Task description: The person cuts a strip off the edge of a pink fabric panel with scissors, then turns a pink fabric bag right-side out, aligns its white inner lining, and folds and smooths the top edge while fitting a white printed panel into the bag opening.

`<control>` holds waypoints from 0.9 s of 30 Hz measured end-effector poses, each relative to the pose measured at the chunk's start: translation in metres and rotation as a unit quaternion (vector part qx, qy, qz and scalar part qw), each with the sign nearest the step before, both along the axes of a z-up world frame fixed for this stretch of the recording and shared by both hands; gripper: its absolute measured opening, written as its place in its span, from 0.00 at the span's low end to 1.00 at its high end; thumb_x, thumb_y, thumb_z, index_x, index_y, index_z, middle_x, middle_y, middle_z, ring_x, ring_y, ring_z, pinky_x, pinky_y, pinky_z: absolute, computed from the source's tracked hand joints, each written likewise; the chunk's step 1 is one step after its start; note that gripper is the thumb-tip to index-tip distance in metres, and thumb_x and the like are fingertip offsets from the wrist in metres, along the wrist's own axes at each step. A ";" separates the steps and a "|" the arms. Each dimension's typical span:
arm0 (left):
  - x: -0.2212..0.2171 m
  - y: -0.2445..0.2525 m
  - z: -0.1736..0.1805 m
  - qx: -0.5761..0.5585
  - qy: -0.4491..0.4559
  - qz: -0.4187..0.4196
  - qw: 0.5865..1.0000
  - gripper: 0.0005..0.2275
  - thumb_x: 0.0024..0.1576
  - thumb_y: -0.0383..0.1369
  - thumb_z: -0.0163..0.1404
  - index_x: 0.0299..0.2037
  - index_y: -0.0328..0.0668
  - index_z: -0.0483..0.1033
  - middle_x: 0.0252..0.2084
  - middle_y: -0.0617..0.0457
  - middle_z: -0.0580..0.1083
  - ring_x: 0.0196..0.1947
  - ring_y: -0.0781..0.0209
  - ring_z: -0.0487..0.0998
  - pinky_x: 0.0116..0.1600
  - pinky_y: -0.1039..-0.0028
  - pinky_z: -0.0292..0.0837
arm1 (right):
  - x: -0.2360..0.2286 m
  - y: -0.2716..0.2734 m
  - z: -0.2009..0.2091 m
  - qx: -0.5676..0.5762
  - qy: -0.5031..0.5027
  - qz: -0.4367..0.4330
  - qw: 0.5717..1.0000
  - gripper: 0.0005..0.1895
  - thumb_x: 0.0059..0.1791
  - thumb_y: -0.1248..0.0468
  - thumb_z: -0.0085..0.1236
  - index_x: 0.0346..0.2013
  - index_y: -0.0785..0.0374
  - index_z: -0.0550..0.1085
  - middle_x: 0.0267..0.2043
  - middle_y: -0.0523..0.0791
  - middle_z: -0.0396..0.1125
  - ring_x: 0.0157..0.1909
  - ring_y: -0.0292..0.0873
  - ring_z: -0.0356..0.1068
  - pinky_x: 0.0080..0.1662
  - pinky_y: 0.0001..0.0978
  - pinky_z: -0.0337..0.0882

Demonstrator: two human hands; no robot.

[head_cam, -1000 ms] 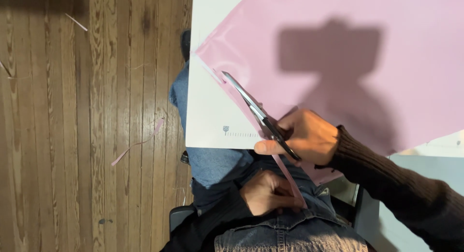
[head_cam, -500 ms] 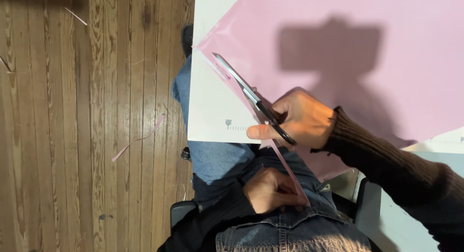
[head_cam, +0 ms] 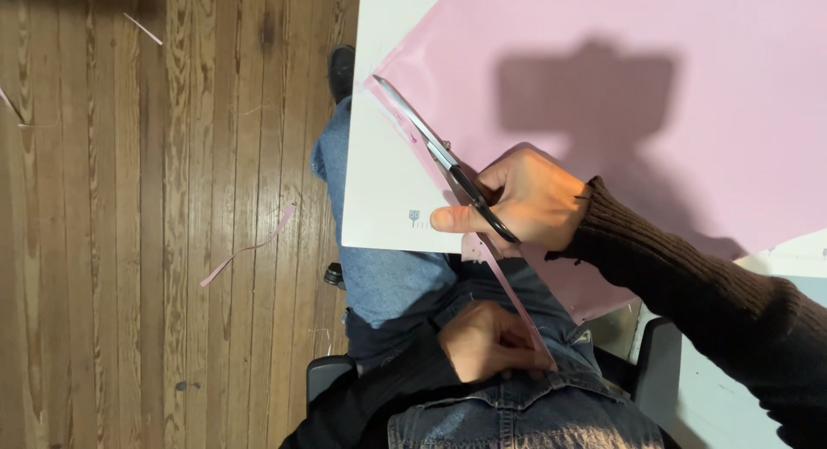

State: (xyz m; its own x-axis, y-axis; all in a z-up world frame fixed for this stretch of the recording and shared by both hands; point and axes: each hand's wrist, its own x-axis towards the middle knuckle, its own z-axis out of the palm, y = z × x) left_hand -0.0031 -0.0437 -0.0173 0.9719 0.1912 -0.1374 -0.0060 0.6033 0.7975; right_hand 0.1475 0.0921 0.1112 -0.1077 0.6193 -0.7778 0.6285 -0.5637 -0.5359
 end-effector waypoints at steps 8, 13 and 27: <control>-0.001 0.009 0.012 0.000 0.049 -0.030 0.998 0.06 0.59 0.34 0.59 0.40 0.42 0.85 0.32 0.54 0.82 0.30 0.68 0.81 0.37 0.76 0.75 | 0.001 -0.001 -0.003 0.026 -0.028 0.003 0.999 0.26 0.44 0.48 0.64 0.09 0.63 0.75 0.09 0.41 0.65 0.13 0.33 0.64 0.19 0.30 0.62; -0.001 -0.006 -0.007 0.130 -0.011 0.065 0.989 0.06 0.58 0.35 0.60 0.39 0.44 0.85 0.34 0.55 0.82 0.34 0.69 0.82 0.42 0.79 0.76 | -0.010 0.014 0.003 -0.001 -0.037 0.012 0.999 0.28 0.45 0.49 0.66 0.08 0.65 0.74 0.09 0.42 0.65 0.14 0.35 0.66 0.21 0.29 0.65; -0.006 -0.002 0.010 0.050 0.023 -0.006 0.998 0.07 0.60 0.34 0.57 0.42 0.43 0.87 0.33 0.56 0.82 0.29 0.73 0.79 0.34 0.80 0.72 | -0.015 0.022 -0.004 -0.029 -0.041 -0.002 0.999 0.26 0.46 0.45 0.60 0.12 0.60 0.76 0.09 0.44 0.66 0.24 0.36 0.82 0.22 0.28 0.76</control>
State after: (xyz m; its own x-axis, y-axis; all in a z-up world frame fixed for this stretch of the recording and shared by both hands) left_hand -0.0094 -0.0456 -0.0070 0.9675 0.1938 -0.1625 0.0392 0.5198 0.8534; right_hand 0.1327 0.1137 0.1074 -0.0395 0.5725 -0.8189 0.6674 -0.5948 -0.4481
